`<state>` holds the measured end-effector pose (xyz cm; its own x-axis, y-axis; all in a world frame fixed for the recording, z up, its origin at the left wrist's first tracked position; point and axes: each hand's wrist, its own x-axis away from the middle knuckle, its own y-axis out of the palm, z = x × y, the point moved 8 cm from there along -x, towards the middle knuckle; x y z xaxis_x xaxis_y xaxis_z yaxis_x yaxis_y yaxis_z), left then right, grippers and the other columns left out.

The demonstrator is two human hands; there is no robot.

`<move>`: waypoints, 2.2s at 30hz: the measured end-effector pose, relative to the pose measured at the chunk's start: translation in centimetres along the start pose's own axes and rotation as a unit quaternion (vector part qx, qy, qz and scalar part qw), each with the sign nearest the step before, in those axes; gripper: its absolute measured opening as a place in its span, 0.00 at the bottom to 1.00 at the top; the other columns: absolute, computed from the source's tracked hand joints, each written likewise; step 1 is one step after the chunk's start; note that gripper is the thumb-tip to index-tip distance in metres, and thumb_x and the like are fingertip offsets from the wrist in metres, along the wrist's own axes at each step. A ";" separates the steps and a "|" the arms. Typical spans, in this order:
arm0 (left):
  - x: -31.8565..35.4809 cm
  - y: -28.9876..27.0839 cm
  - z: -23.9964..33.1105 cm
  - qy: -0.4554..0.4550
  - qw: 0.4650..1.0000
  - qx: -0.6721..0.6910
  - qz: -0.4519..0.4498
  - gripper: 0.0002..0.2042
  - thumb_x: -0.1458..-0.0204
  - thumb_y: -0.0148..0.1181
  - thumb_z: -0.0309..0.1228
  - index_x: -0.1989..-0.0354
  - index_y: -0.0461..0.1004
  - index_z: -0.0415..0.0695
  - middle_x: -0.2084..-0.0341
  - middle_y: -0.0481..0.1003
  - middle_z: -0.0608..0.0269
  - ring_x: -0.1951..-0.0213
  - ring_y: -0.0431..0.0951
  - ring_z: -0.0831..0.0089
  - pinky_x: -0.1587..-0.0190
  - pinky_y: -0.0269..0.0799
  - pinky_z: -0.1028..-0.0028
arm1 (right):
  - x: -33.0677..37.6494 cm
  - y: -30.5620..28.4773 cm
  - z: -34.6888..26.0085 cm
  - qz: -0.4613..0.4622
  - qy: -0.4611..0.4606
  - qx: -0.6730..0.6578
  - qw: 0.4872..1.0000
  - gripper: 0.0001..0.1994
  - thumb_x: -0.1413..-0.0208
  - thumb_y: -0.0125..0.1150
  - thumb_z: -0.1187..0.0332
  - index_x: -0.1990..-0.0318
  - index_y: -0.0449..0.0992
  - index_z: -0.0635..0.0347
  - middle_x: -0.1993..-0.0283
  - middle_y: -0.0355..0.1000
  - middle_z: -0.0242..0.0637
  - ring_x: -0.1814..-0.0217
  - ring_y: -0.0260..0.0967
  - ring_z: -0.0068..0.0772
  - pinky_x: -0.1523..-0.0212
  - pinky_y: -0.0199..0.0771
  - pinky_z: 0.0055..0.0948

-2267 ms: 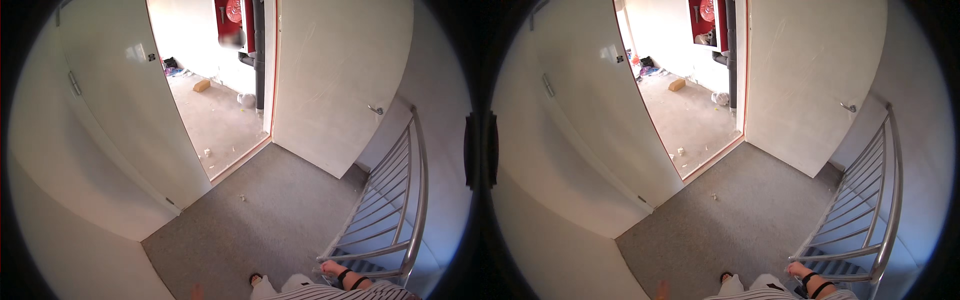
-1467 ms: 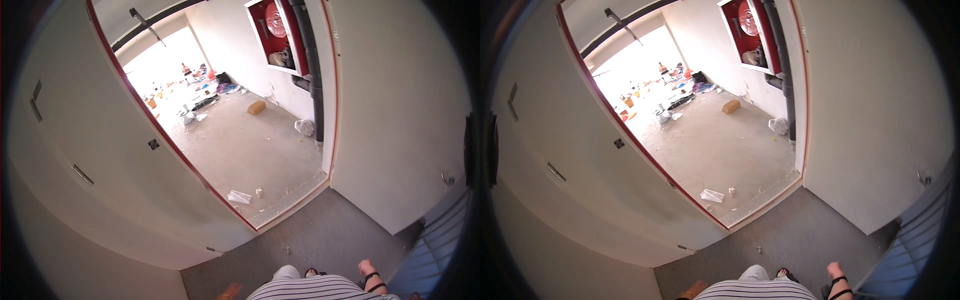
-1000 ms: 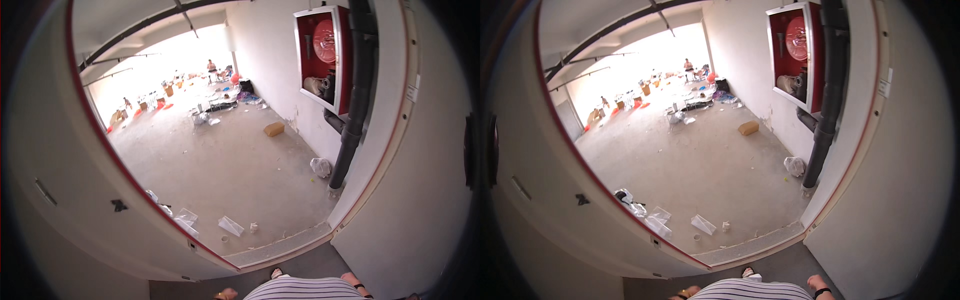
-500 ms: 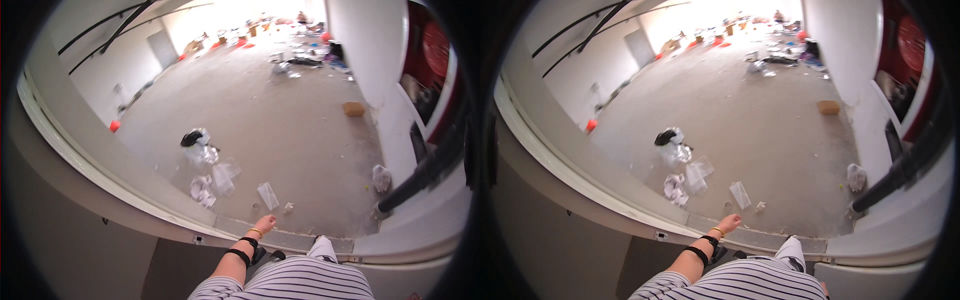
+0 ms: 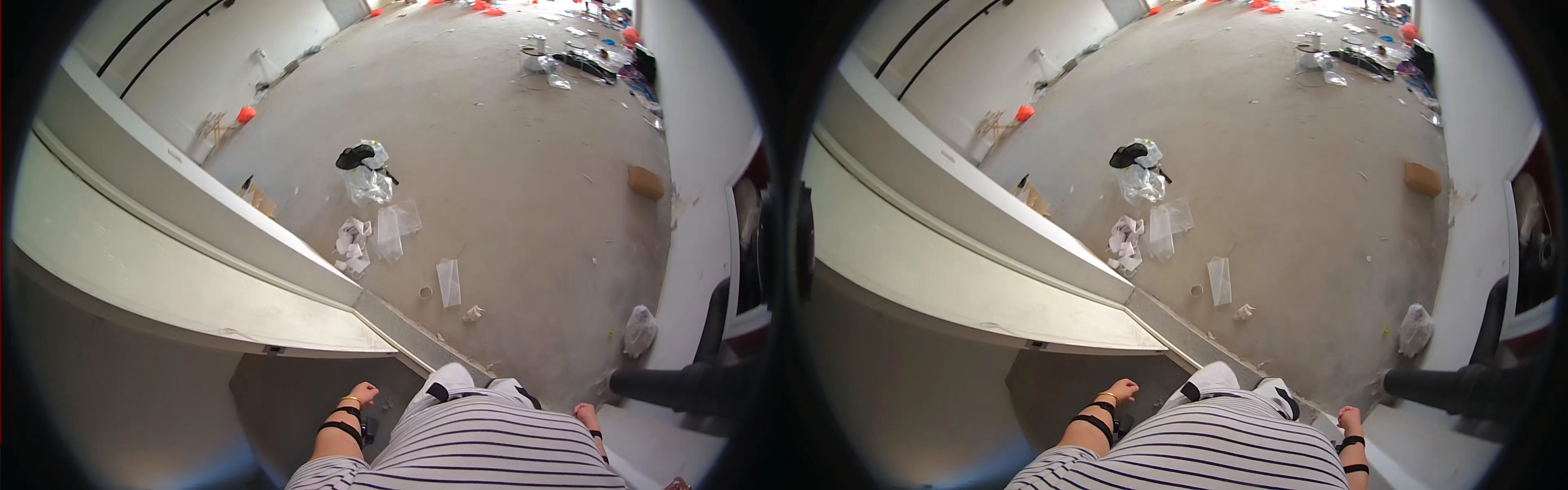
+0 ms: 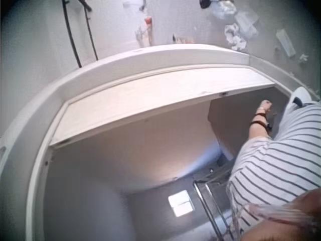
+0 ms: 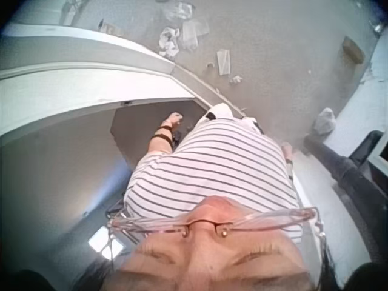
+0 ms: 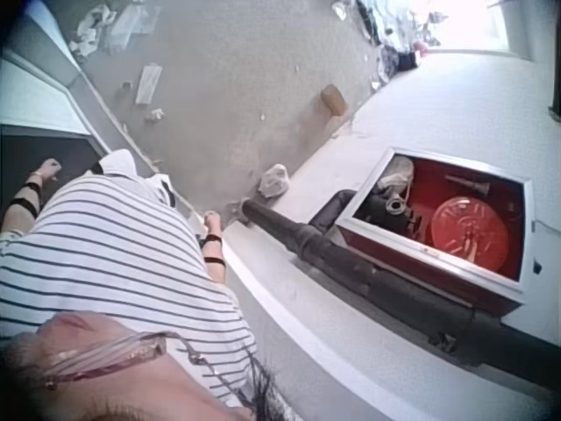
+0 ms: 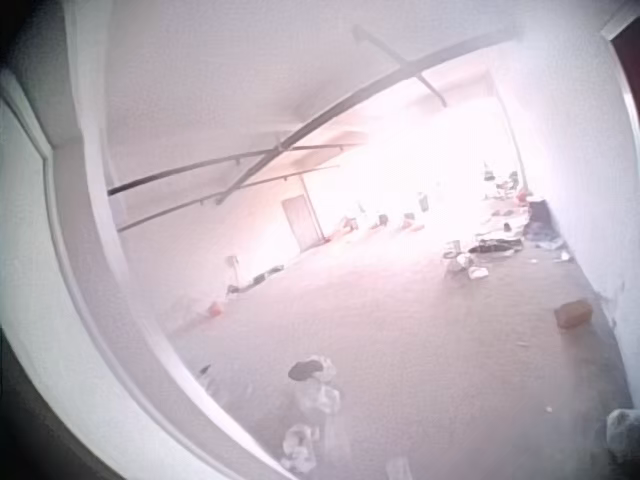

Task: The recorder is labeling and packaging small black rectangular products into red plastic bags.

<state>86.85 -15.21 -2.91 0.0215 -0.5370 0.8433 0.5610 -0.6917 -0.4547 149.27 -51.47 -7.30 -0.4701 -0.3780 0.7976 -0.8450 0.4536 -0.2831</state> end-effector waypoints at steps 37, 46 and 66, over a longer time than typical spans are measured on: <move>-36.4 2.5 91.7 0.382 0.914 -0.133 -0.012 0.25 0.48 0.55 0.44 0.44 0.66 0.44 0.45 0.67 0.47 0.44 0.66 0.52 0.43 0.63 0.61 | -54.3 -22.0 -41.3 -0.016 -0.045 0.446 0.894 0.15 0.52 0.53 0.59 0.63 0.80 0.56 0.55 0.74 0.47 0.52 0.72 0.48 0.51 0.70 0.38; -41.7 -2.8 90.4 0.311 0.948 -0.006 0.072 0.24 0.48 0.56 0.42 0.45 0.67 0.42 0.47 0.68 0.48 0.45 0.67 0.55 0.43 0.63 0.62 | -67.0 -25.3 -85.5 0.090 -0.164 0.302 0.935 0.11 0.55 0.55 0.66 0.64 0.80 0.55 0.61 0.76 0.43 0.57 0.73 0.44 0.57 0.72 0.38; -66.7 -29.9 116.6 0.345 0.931 0.071 0.097 0.23 0.47 0.52 0.44 0.48 0.69 0.41 0.52 0.72 0.46 0.49 0.71 0.53 0.48 0.68 0.61 | -83.6 -11.6 -94.8 0.008 -0.047 0.487 0.872 0.15 0.51 0.52 0.62 0.60 0.78 0.58 0.58 0.75 0.45 0.56 0.72 0.47 0.58 0.70 0.42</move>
<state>165.09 97.60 -12.12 -0.3751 -0.8614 0.3425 0.7072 -0.5048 -0.4950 222.57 51.39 -20.16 -0.4643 -0.4626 0.7553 -0.6321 -0.4243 -0.6484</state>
